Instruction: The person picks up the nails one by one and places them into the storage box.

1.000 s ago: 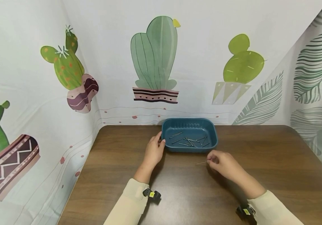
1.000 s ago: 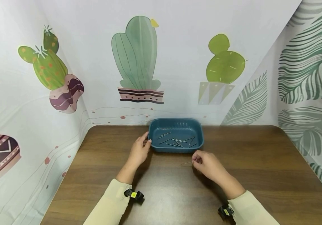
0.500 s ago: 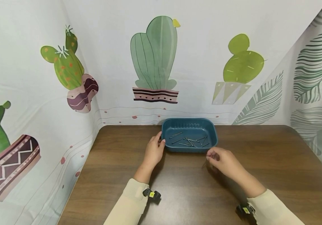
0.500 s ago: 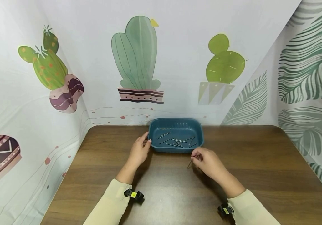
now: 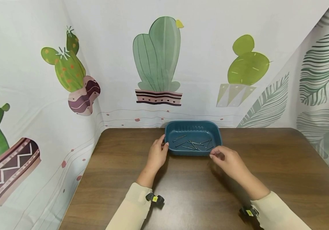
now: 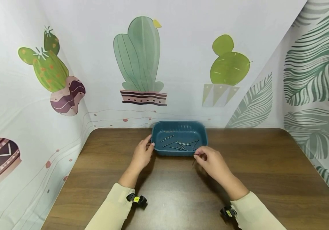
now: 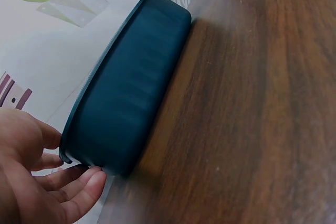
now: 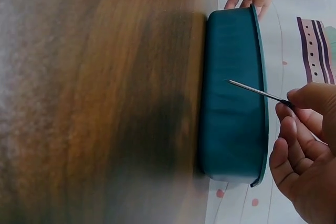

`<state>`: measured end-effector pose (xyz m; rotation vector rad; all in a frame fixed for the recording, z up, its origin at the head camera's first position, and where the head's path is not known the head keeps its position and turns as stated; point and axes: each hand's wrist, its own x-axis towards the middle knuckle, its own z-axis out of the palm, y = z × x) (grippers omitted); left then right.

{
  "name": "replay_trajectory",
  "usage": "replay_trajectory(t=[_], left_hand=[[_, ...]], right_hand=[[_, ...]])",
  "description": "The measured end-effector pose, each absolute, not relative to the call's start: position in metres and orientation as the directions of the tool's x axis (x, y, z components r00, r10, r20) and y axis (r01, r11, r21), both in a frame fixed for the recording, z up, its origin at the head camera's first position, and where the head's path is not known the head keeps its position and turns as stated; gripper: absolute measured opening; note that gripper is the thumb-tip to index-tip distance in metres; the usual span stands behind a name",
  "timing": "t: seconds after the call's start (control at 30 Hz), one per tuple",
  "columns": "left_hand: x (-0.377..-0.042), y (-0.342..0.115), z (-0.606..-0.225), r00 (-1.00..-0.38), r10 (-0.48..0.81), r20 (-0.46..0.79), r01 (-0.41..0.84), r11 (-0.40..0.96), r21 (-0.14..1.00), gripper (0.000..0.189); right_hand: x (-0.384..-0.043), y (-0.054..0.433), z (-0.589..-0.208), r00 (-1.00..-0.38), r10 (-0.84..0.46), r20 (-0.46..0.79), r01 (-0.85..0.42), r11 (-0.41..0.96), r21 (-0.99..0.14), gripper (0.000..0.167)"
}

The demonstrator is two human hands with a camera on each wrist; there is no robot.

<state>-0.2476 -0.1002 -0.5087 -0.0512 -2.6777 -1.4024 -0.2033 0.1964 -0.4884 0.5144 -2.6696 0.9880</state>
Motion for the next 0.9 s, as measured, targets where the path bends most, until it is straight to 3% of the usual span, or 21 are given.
replay_trajectory(t=[0.9], left_hand=[[-0.249, -0.101, -0.511, -0.991, -0.021, 0.136, 0.099, 0.573, 0.813, 0.048]], right_hand=[[-0.226, 0.184, -0.465, -0.843, -0.163, 0.512, -0.470, 0.686, -0.555, 0.008]])
